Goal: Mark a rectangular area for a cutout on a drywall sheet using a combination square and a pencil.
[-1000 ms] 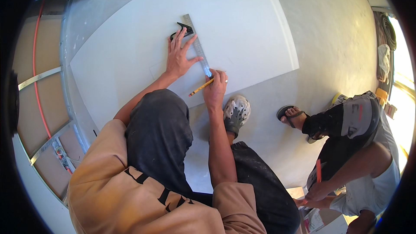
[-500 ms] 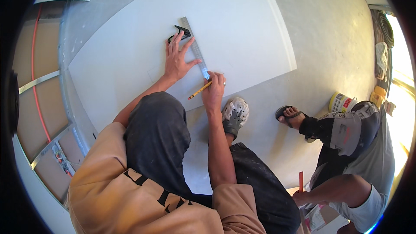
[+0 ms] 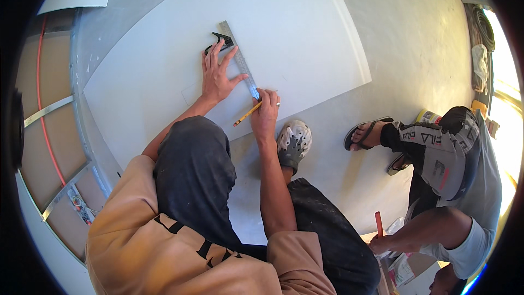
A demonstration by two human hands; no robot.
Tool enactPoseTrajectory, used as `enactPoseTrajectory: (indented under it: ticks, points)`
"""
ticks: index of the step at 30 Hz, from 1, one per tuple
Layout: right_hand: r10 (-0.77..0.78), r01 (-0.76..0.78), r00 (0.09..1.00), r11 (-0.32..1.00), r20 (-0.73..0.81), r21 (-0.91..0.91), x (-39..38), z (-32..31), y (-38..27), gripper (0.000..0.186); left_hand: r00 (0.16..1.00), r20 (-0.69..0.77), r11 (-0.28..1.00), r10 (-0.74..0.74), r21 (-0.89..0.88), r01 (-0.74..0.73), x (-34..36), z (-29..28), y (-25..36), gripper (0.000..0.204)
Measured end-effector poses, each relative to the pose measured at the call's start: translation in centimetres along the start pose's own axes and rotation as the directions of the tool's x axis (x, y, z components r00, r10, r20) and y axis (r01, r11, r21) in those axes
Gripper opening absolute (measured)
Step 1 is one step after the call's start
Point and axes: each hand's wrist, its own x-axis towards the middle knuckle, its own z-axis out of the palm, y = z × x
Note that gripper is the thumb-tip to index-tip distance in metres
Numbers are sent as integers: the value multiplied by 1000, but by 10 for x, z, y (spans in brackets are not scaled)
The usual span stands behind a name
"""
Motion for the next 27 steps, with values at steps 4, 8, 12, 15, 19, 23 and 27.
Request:
enactPoseTrajectory:
  ticks: [4,8,12,15,19,23,27]
  points:
    - [-8,8,1000,999,-5,-53,0,-4,1,39,1000,-5,1000,-1,-12,1,0,2,3,96]
    - [133,-109,988,962,-82,250,23,-7,-16,21,1000,22,1000,-16,-7,16,-2,3,0,97]
    - [206,-189,978,864,15,466,78,-10,-23,23,1000,4,1000,-10,6,10,0,0,0,98]
    - [135,-185,980,889,146,419,106,-6,-12,21,1000,21,999,-16,29,15,5,-1,10,98]
    - [116,-150,987,918,111,366,115,7,-13,19,991,111,995,-78,63,72,7,-6,13,97]
    - [161,-190,981,894,104,407,116,12,-11,17,991,112,996,-73,52,68,7,-7,11,97]
    - [137,-158,987,924,87,349,113,14,-14,15,992,105,996,-67,58,61,6,-7,10,97]
